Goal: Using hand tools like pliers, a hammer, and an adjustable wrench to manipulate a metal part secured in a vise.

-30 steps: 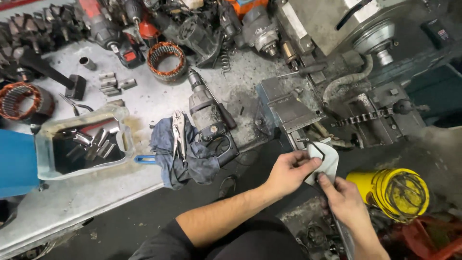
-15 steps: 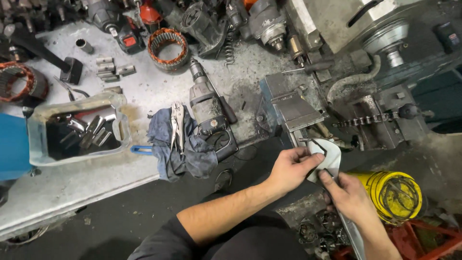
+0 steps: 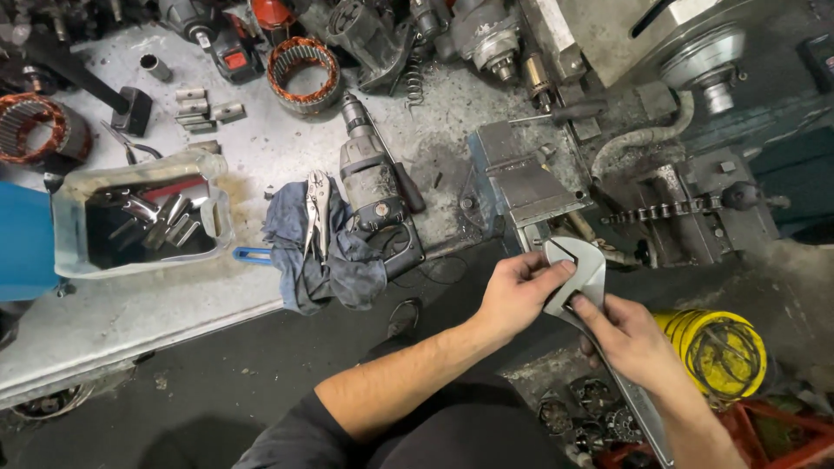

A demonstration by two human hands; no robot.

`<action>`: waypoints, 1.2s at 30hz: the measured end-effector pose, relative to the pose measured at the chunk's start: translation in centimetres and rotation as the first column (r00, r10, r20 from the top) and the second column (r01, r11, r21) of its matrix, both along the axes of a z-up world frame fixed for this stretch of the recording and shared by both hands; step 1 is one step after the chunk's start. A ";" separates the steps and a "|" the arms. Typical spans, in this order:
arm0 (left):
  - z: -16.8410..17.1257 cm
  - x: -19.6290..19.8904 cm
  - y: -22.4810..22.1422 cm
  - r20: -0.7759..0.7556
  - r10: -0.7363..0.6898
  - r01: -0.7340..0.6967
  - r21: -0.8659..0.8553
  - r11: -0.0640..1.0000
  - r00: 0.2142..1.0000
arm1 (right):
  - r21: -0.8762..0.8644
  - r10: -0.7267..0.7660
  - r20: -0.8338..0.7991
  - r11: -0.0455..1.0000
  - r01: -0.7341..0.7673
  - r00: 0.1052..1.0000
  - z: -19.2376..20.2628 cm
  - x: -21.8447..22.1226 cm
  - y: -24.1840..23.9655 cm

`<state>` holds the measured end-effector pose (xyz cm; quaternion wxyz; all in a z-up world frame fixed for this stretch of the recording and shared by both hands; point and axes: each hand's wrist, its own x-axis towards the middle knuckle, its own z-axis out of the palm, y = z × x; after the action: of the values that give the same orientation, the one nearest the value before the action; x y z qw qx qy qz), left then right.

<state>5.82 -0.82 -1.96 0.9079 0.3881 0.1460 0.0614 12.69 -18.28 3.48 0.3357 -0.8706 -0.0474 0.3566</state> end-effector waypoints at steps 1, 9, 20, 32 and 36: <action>0.0 -0.1 -0.1 0.005 0.019 -0.019 0.001 1.000 1.000 | 0.118 0.021 -0.054 0.993 -0.015 0.998 0.5 -0.1 0.0; -0.4 0.5 -1.8 -0.069 0.044 -0.039 0.074 0.997 0.997 | -0.044 0.040 0.009 0.998 -0.039 0.999 -1.8 0.6 -1.2; 1.6 1.7 -2.4 -0.103 0.169 -0.175 -0.059 0.983 0.980 | 0.019 0.089 -0.027 0.996 -0.089 0.996 0.3 1.3 0.3; -1.5 3.2 -2.3 0.018 -0.011 0.018 -0.417 0.909 1.000 | 0.021 0.099 -0.120 0.995 -0.098 0.988 0.2 2.4 -0.7; 0.3 3.8 -2.0 0.175 -0.016 0.103 -0.502 0.858 0.985 | 0.031 0.122 -0.111 0.992 -0.119 0.986 0.8 2.8 -0.4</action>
<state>9.63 -2.78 -1.64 0.9885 0.1324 0.0696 0.0241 15.49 -18.65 4.32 0.3263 -0.8405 -0.0852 0.4241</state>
